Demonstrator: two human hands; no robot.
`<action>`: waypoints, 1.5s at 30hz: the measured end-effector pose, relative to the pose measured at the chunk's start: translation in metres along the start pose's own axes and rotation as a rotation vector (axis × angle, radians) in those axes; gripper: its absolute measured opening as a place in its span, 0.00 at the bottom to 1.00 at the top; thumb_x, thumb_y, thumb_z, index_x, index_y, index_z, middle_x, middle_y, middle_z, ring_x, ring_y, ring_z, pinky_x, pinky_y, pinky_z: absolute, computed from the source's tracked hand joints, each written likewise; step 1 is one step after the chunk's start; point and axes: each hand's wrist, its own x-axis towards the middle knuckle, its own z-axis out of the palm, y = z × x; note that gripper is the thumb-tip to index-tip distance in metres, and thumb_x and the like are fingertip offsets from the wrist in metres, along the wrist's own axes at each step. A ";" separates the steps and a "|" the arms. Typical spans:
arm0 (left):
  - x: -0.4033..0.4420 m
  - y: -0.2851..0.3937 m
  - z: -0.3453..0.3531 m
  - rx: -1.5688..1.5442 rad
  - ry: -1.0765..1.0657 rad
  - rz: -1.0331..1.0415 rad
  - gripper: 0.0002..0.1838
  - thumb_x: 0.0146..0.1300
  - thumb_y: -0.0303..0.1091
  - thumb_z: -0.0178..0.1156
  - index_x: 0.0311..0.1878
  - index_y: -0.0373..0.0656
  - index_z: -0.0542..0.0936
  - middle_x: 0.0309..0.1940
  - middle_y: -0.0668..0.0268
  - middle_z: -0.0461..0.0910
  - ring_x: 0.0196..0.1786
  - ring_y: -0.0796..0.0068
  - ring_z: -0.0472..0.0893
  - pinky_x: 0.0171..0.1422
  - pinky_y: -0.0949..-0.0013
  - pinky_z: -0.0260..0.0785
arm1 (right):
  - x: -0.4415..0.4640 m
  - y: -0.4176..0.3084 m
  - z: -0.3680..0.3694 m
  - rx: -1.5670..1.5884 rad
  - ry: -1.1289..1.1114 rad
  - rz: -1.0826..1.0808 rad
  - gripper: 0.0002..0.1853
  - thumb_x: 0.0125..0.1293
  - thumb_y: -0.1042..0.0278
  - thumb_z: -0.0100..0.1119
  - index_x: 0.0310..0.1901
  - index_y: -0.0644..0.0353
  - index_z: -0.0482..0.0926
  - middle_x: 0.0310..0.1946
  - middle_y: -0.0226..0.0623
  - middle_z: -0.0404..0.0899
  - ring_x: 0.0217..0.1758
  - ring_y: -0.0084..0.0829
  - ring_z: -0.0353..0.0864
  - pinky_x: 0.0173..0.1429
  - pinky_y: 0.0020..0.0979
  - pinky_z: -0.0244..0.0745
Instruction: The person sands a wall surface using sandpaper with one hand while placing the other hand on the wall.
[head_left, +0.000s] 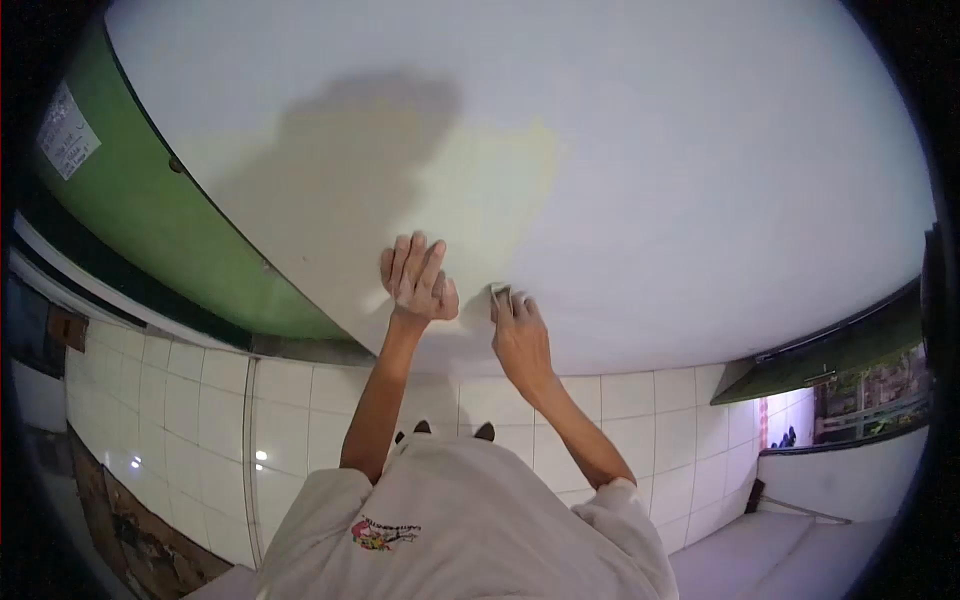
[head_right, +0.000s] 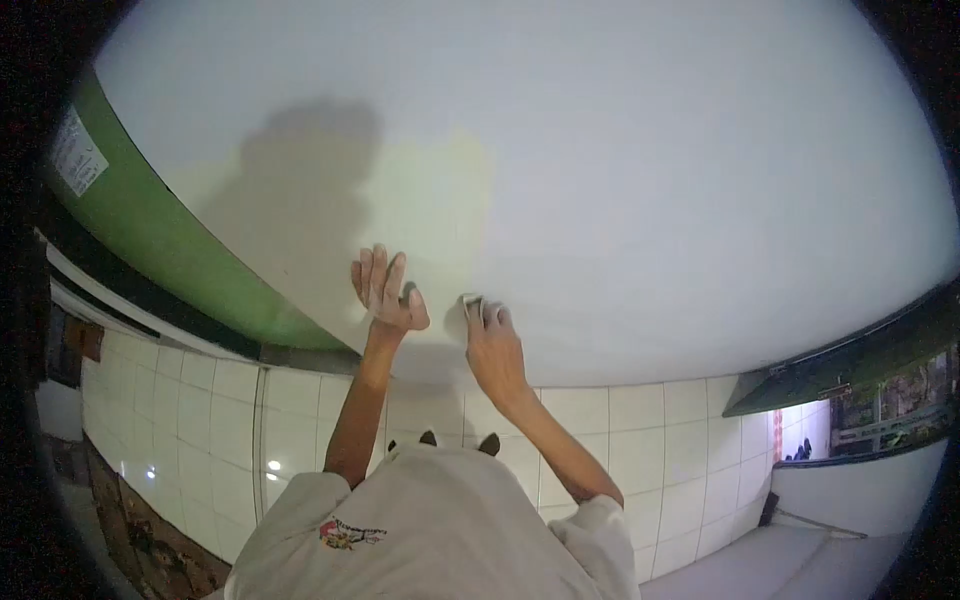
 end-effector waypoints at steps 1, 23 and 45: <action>0.002 0.001 0.000 -0.001 0.011 0.000 0.27 0.59 0.41 0.43 0.59 0.42 0.75 0.64 0.54 0.69 0.71 0.57 0.61 0.76 0.55 0.42 | 0.002 0.002 -0.004 0.061 -0.071 -0.022 0.10 0.56 0.82 0.56 0.40 0.68 0.71 0.29 0.45 0.72 0.31 0.43 0.70 0.32 0.40 0.69; 0.002 0.007 -0.002 0.000 0.003 -0.014 0.27 0.61 0.41 0.40 0.60 0.43 0.74 0.63 0.56 0.70 0.71 0.61 0.62 0.76 0.57 0.42 | 0.120 -0.013 -0.116 -0.071 0.764 -0.410 0.18 0.51 0.86 0.57 0.44 0.61 0.83 0.49 0.36 0.82 0.55 0.38 0.80 0.60 0.41 0.74; 0.118 -0.019 -0.024 0.024 -0.213 0.254 0.25 0.60 0.43 0.39 0.54 0.55 0.81 0.55 0.70 0.79 0.64 0.68 0.72 0.74 0.63 0.52 | 0.061 0.055 -0.015 -0.085 0.619 -0.396 0.13 0.55 0.77 0.65 0.44 0.56 0.83 0.50 0.32 0.81 0.54 0.31 0.80 0.59 0.33 0.73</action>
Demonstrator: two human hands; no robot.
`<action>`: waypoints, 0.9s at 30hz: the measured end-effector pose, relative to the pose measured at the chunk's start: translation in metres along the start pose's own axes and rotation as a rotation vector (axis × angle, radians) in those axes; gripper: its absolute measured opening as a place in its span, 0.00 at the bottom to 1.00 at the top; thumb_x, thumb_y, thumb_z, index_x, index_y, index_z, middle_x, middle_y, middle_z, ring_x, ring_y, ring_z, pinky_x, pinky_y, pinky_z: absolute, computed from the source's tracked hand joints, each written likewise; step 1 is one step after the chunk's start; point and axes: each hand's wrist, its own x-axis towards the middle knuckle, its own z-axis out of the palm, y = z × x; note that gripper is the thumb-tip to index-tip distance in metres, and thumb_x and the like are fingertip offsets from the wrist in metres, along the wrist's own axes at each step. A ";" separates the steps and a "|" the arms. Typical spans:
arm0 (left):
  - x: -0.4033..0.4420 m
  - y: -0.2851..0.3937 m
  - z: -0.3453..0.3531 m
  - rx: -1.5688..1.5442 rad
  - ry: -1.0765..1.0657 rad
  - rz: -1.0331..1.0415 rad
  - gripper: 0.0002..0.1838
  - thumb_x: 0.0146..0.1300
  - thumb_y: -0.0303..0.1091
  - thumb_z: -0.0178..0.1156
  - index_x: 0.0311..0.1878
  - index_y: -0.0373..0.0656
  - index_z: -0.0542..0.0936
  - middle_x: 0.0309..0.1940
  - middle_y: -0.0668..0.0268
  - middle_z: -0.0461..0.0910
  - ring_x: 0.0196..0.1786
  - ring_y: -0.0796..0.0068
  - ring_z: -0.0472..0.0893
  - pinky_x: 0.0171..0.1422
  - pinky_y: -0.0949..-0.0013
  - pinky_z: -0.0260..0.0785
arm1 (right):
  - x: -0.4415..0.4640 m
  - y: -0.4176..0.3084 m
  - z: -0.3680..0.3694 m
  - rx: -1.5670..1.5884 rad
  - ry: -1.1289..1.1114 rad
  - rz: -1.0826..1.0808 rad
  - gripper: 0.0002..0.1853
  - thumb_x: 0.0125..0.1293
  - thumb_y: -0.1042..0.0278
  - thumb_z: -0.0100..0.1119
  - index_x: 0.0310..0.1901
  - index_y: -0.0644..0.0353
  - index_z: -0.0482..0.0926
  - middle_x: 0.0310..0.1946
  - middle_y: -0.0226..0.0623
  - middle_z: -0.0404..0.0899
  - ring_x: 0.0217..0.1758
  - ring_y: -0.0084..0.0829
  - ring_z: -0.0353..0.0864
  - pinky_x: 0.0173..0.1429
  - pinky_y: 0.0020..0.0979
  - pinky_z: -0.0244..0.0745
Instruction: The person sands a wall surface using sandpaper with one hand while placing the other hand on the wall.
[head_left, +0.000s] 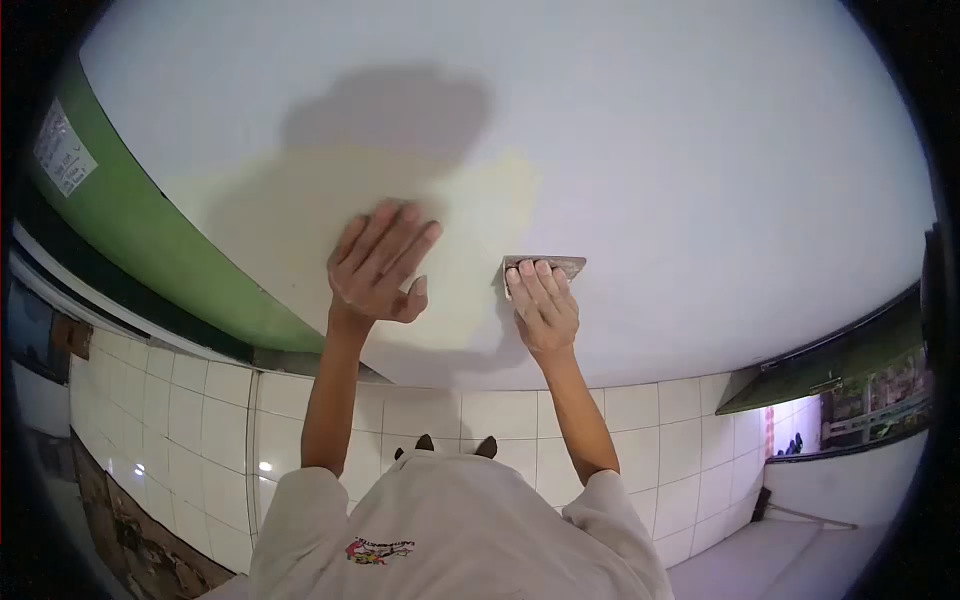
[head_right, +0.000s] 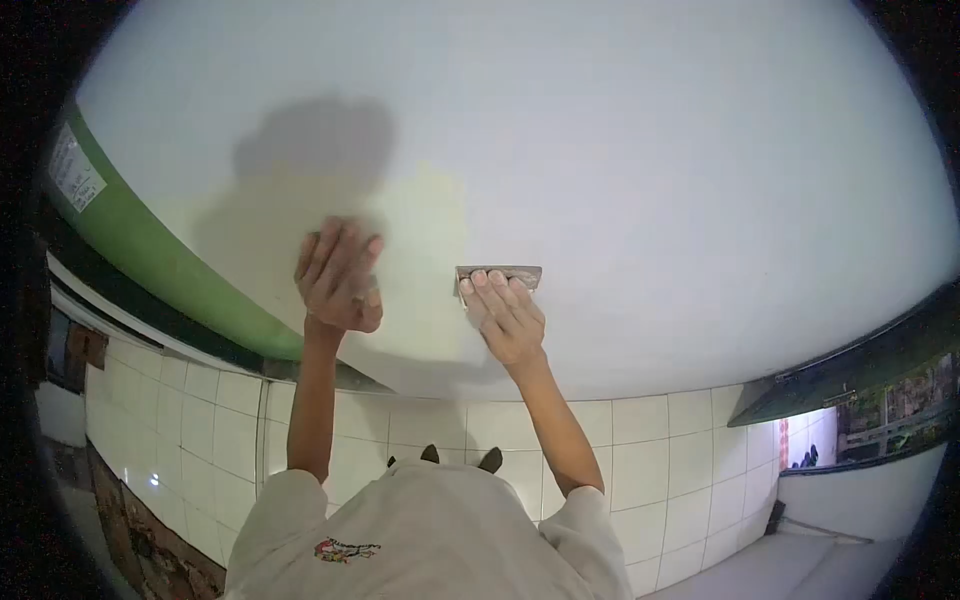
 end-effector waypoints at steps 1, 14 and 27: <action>0.000 0.001 0.002 0.004 0.068 -0.054 0.25 0.59 0.44 0.40 0.54 0.54 0.81 0.55 0.68 0.79 0.63 0.66 0.73 0.74 0.62 0.52 | 0.005 0.000 0.001 -0.025 0.013 -0.010 0.14 0.55 0.77 0.65 0.44 0.56 0.83 0.50 0.32 0.81 0.53 0.31 0.80 0.56 0.33 0.74; -0.003 -0.003 0.003 0.001 0.077 -0.074 0.23 0.58 0.43 0.44 0.52 0.53 0.82 0.56 0.68 0.78 0.66 0.65 0.70 0.75 0.61 0.50 | 0.124 -0.005 0.001 0.000 0.162 0.060 0.17 0.53 0.73 0.65 0.47 0.52 0.84 0.54 0.28 0.79 0.60 0.29 0.76 0.64 0.33 0.69; 0.002 0.005 0.004 -0.021 0.078 -0.077 0.22 0.59 0.41 0.44 0.51 0.53 0.82 0.55 0.68 0.79 0.66 0.66 0.70 0.75 0.62 0.49 | 0.077 -0.013 -0.011 0.067 0.053 0.143 0.25 0.46 0.90 0.52 0.47 0.61 0.82 0.48 0.41 0.82 0.55 0.41 0.79 0.60 0.43 0.71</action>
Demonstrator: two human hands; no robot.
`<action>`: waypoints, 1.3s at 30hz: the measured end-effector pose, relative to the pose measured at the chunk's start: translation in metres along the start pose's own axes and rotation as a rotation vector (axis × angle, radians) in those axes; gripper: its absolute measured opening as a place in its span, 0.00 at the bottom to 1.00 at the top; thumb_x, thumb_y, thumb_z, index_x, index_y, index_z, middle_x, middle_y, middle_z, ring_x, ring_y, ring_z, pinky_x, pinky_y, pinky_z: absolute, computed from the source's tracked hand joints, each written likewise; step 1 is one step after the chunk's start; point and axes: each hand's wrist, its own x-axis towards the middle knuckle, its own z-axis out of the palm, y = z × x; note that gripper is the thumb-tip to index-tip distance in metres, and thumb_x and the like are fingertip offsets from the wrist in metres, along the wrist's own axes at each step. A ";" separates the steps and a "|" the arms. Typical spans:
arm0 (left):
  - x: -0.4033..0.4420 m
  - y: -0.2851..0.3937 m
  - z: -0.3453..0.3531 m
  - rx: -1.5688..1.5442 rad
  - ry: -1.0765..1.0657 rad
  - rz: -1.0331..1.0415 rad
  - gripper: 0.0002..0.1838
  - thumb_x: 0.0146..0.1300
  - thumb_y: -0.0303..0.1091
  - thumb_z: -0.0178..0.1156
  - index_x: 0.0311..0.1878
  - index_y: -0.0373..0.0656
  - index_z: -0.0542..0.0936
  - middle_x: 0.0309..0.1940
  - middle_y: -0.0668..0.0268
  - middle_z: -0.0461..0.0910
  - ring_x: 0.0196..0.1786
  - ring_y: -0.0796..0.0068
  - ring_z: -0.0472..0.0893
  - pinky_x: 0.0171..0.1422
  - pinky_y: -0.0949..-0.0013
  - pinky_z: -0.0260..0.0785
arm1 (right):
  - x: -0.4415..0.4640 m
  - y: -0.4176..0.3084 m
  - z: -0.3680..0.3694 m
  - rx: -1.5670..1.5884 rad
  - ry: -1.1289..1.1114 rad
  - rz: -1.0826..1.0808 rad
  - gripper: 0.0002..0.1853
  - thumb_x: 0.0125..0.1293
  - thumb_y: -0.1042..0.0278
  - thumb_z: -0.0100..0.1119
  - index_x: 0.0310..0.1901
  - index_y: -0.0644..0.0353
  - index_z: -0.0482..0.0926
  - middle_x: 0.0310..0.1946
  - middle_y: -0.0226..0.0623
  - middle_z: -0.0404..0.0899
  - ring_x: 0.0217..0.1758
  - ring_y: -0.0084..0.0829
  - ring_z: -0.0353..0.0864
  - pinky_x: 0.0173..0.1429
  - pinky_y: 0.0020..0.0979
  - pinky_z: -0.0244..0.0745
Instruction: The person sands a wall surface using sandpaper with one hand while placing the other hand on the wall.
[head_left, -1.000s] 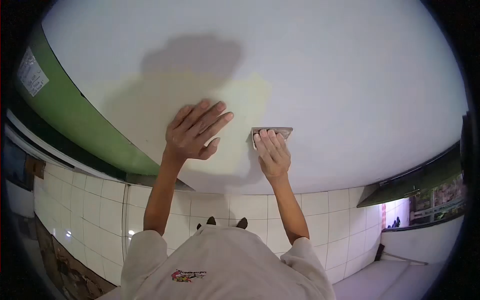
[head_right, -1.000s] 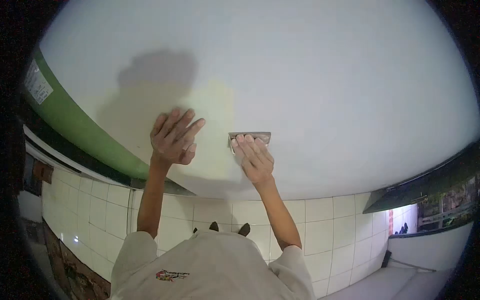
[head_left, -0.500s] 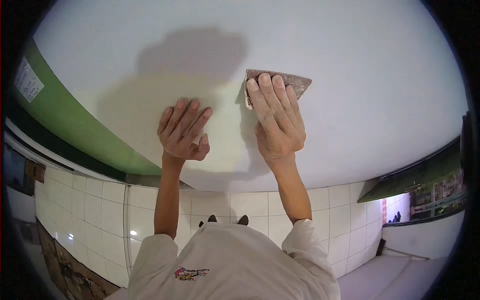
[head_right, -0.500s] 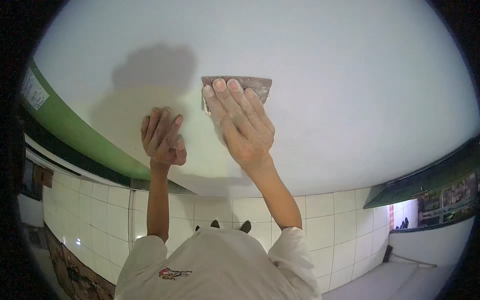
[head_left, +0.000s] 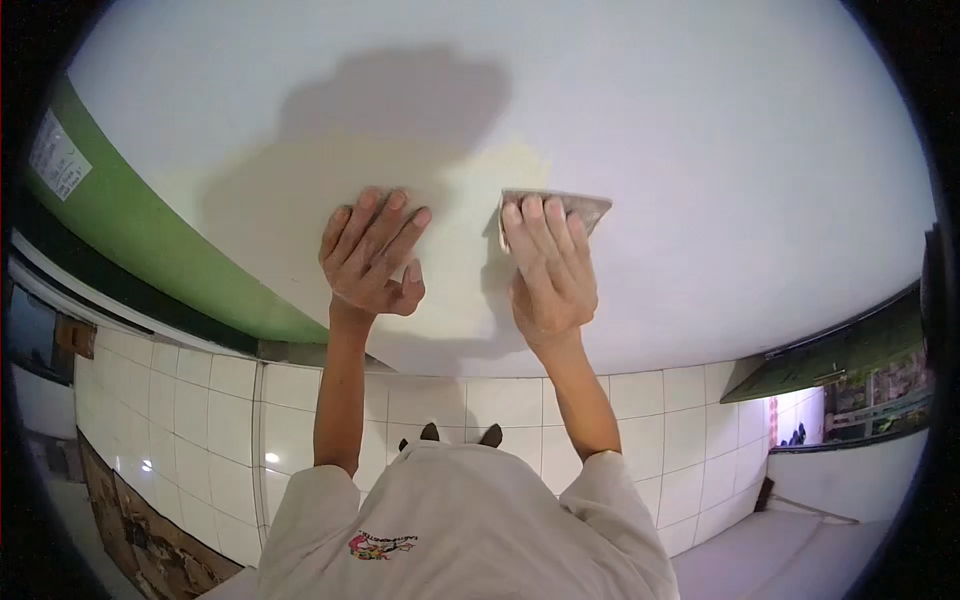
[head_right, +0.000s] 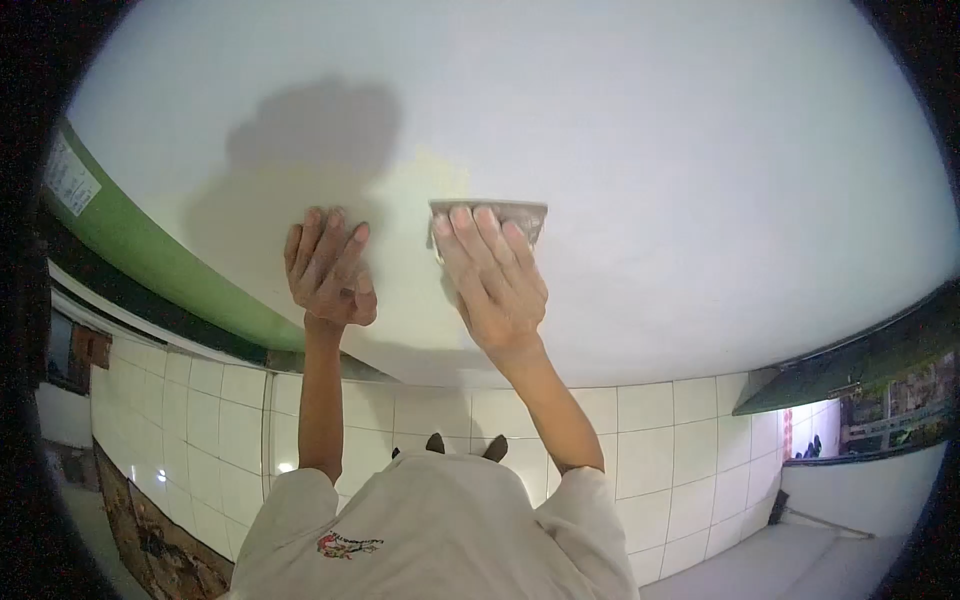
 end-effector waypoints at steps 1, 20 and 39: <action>0.001 0.001 0.000 -0.003 0.002 0.002 0.22 0.58 0.41 0.44 0.51 0.54 0.82 0.54 0.67 0.80 0.66 0.65 0.70 0.75 0.62 0.50 | -0.014 0.003 0.000 -0.025 -0.022 0.009 0.19 0.53 0.77 0.62 0.49 0.56 0.82 0.52 0.33 0.80 0.57 0.32 0.78 0.60 0.37 0.70; -0.005 -0.007 0.000 0.030 -0.035 0.038 0.23 0.62 0.42 0.41 0.53 0.51 0.81 0.57 0.65 0.77 0.66 0.59 0.70 0.74 0.57 0.51 | -0.075 0.021 0.025 -0.070 -0.002 -0.065 0.18 0.56 0.72 0.65 0.49 0.51 0.82 0.53 0.30 0.79 0.56 0.33 0.77 0.58 0.37 0.67; -0.004 -0.002 0.002 0.012 0.000 -0.027 0.23 0.54 0.36 0.44 0.50 0.54 0.83 0.53 0.70 0.81 0.64 0.67 0.73 0.74 0.63 0.52 | 0.010 0.017 0.017 -0.111 0.053 -0.090 0.18 0.55 0.74 0.62 0.50 0.48 0.82 0.56 0.26 0.78 0.61 0.28 0.74 0.70 0.36 0.59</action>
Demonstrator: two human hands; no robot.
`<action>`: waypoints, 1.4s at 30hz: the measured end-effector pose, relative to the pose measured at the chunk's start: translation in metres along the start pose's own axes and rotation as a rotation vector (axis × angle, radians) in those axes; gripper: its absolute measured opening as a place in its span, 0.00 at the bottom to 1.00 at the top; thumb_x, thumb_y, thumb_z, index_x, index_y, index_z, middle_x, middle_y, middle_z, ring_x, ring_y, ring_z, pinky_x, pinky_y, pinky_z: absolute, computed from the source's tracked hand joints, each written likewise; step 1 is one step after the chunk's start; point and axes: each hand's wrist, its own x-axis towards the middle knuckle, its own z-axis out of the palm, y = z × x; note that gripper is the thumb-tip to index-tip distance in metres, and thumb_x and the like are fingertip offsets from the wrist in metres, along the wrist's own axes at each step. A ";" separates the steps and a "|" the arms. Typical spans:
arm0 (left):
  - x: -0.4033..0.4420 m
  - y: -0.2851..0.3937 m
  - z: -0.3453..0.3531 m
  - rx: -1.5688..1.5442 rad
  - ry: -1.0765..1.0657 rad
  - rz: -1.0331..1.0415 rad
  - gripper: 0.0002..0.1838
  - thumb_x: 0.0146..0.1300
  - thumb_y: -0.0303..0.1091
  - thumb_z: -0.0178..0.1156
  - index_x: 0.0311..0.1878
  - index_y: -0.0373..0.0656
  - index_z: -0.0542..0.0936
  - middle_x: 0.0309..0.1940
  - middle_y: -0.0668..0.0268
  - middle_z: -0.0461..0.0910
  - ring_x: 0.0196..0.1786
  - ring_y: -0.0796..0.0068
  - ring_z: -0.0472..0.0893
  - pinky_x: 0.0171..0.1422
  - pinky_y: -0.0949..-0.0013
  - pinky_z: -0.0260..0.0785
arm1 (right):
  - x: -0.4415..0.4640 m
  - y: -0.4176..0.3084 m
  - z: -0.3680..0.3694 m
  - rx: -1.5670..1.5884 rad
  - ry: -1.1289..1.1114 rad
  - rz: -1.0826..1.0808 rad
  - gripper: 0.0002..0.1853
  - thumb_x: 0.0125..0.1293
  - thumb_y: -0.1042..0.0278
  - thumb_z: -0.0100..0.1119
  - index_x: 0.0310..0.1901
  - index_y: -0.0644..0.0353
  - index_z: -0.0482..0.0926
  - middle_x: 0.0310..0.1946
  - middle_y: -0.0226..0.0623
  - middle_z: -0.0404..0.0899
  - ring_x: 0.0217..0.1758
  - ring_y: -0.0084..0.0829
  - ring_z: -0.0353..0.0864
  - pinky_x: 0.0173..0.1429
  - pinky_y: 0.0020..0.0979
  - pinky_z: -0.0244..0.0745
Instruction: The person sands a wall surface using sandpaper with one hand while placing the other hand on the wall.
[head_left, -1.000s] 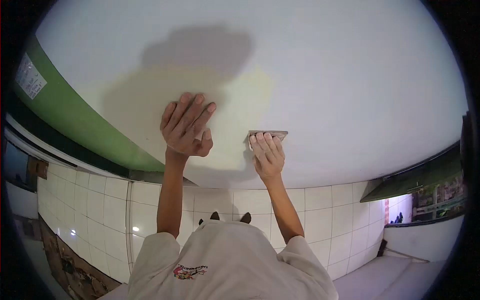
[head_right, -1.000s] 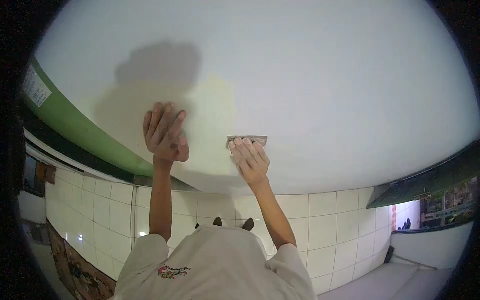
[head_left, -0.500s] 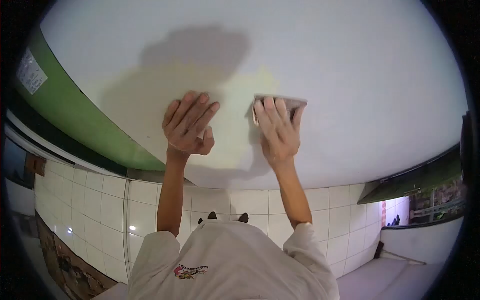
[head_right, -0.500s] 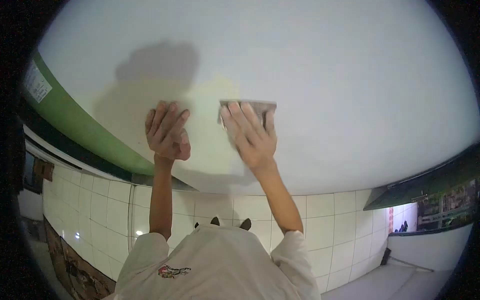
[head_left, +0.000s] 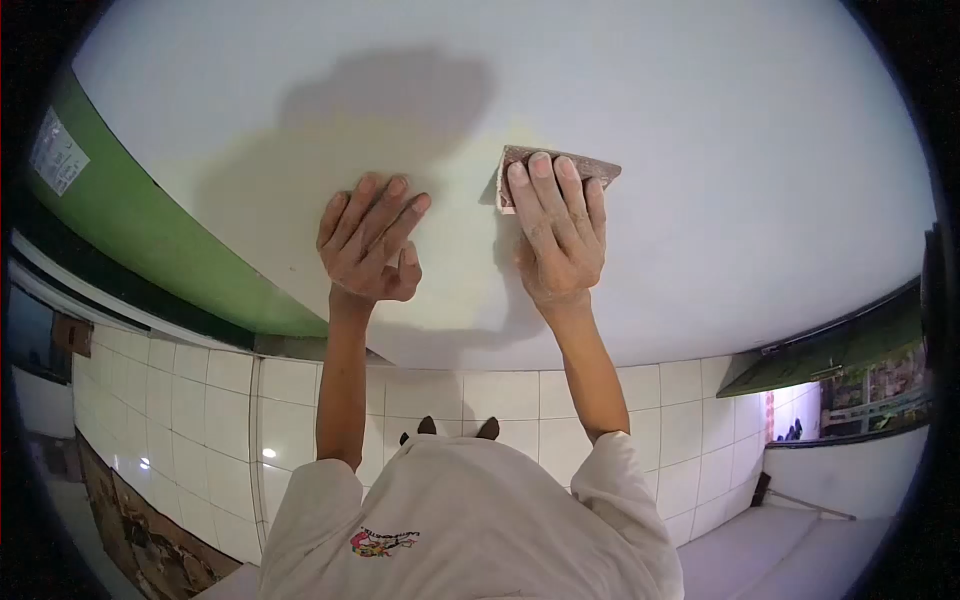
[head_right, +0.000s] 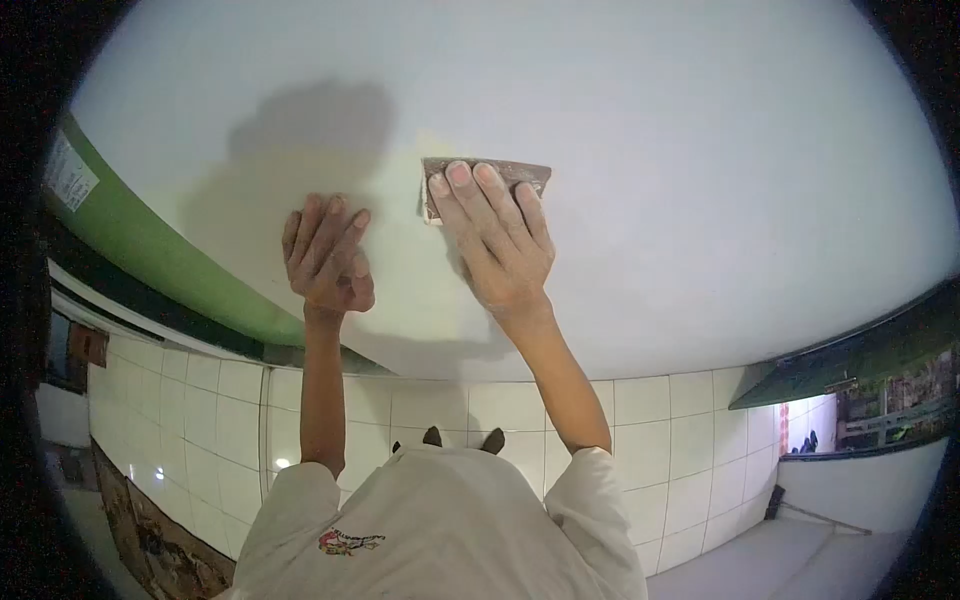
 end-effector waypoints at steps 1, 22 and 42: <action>-0.001 -0.001 0.000 0.004 -0.003 -0.001 0.23 0.54 0.36 0.44 0.50 0.54 0.83 0.53 0.70 0.81 0.64 0.67 0.73 0.74 0.63 0.52 | -0.002 -0.001 0.001 0.005 0.000 0.001 0.18 0.55 0.74 0.62 0.50 0.48 0.82 0.56 0.26 0.78 0.61 0.28 0.74 0.70 0.36 0.59; -0.005 0.000 0.004 0.010 0.045 0.022 0.22 0.60 0.40 0.42 0.48 0.52 0.84 0.53 0.67 0.80 0.64 0.63 0.72 0.74 0.61 0.51 | -0.231 0.021 -0.015 0.086 -0.353 -0.045 0.15 0.58 0.68 0.62 0.49 0.44 0.82 0.53 0.20 0.79 0.57 0.20 0.75 0.73 0.31 0.55; -0.005 -0.003 0.002 0.012 -0.002 0.040 0.21 0.64 0.40 0.41 0.53 0.52 0.81 0.55 0.64 0.79 0.66 0.60 0.70 0.73 0.58 0.51 | 0.032 -0.013 0.009 0.074 0.161 0.116 0.33 0.38 0.93 0.47 0.49 0.59 0.82 0.51 0.41 0.80 0.62 0.40 0.74 0.66 0.49 0.65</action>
